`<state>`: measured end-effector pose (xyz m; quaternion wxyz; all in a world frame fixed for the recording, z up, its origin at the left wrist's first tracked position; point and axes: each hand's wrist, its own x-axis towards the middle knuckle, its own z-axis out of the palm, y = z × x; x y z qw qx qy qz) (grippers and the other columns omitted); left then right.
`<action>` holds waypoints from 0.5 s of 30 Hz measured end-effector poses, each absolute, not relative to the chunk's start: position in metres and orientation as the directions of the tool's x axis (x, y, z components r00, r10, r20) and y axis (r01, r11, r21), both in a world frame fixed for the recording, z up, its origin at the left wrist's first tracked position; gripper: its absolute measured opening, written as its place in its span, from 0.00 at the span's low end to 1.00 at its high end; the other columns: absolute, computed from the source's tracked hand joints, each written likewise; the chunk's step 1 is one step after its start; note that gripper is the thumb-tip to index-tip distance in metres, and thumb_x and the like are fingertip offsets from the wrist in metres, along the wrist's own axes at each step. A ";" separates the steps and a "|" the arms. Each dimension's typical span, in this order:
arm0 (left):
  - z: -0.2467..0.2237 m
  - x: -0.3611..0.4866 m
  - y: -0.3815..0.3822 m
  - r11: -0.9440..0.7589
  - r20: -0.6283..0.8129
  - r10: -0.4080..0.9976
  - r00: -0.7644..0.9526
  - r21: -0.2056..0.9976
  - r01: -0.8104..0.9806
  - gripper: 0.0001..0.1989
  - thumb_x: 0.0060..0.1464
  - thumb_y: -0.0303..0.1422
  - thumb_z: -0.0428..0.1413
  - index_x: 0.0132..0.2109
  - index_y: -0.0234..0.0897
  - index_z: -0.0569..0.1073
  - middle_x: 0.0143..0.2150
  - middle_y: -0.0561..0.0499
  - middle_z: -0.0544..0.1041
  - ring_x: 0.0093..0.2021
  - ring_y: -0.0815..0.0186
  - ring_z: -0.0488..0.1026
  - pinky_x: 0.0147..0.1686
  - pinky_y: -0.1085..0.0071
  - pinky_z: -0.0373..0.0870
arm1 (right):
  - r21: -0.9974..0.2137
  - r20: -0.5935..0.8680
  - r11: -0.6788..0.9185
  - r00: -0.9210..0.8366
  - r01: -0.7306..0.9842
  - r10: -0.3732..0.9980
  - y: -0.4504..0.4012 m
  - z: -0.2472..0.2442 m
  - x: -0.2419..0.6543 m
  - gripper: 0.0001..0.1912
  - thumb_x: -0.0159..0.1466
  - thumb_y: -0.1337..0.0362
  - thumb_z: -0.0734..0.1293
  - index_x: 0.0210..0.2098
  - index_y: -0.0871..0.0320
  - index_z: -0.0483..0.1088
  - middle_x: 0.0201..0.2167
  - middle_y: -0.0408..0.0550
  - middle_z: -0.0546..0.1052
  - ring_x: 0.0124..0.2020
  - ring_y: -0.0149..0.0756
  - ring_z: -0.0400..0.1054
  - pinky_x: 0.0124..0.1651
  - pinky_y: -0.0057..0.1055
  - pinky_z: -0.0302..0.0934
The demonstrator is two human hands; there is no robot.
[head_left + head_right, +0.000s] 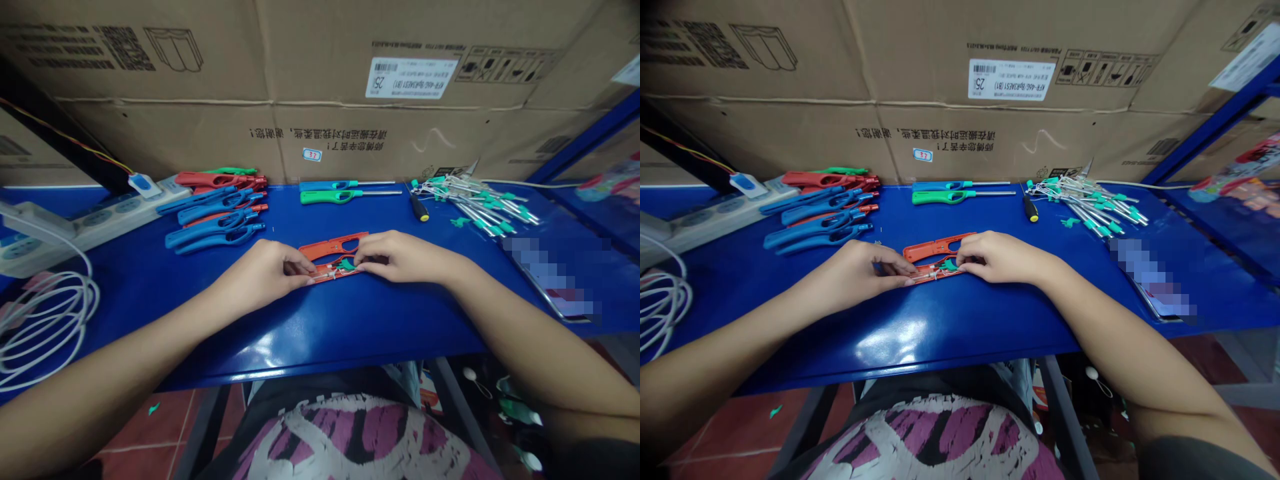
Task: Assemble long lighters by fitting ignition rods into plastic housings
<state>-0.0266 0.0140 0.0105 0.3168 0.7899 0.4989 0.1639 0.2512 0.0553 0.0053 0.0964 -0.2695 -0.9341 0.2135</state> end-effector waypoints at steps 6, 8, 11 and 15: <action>0.004 -0.030 0.023 -0.163 -0.131 0.893 0.430 0.797 0.581 0.07 0.48 0.32 0.66 0.37 0.39 0.83 0.35 0.50 0.85 0.34 0.61 0.83 0.36 0.68 0.78 | -0.442 0.061 0.765 -0.835 0.469 0.547 0.055 0.006 0.250 0.08 0.69 0.66 0.64 0.41 0.59 0.77 0.39 0.50 0.80 0.39 0.37 0.73 0.43 0.32 0.63; 0.000 -0.031 0.025 -0.132 -0.148 0.887 0.438 0.827 0.546 0.07 0.47 0.33 0.66 0.37 0.38 0.83 0.34 0.50 0.85 0.33 0.61 0.83 0.35 0.67 0.79 | -0.441 0.065 0.766 -0.835 0.467 0.546 0.056 0.006 0.250 0.08 0.69 0.66 0.64 0.40 0.58 0.77 0.39 0.51 0.80 0.39 0.37 0.73 0.42 0.33 0.63; -0.001 -0.029 0.024 -0.137 -0.143 0.891 0.430 0.820 0.556 0.08 0.47 0.33 0.66 0.37 0.37 0.83 0.33 0.49 0.85 0.32 0.61 0.82 0.34 0.68 0.78 | -0.446 0.066 0.765 -0.834 0.466 0.547 0.056 0.005 0.252 0.08 0.69 0.66 0.65 0.40 0.58 0.77 0.39 0.50 0.80 0.39 0.37 0.73 0.43 0.32 0.63; 0.004 -0.027 0.019 -0.244 -0.081 0.899 0.431 0.725 0.644 0.09 0.48 0.34 0.66 0.38 0.37 0.83 0.34 0.50 0.85 0.31 0.63 0.80 0.32 0.70 0.75 | -0.450 0.064 0.763 -0.835 0.465 0.547 0.057 0.005 0.253 0.08 0.68 0.67 0.65 0.40 0.59 0.77 0.39 0.50 0.80 0.39 0.37 0.73 0.43 0.32 0.63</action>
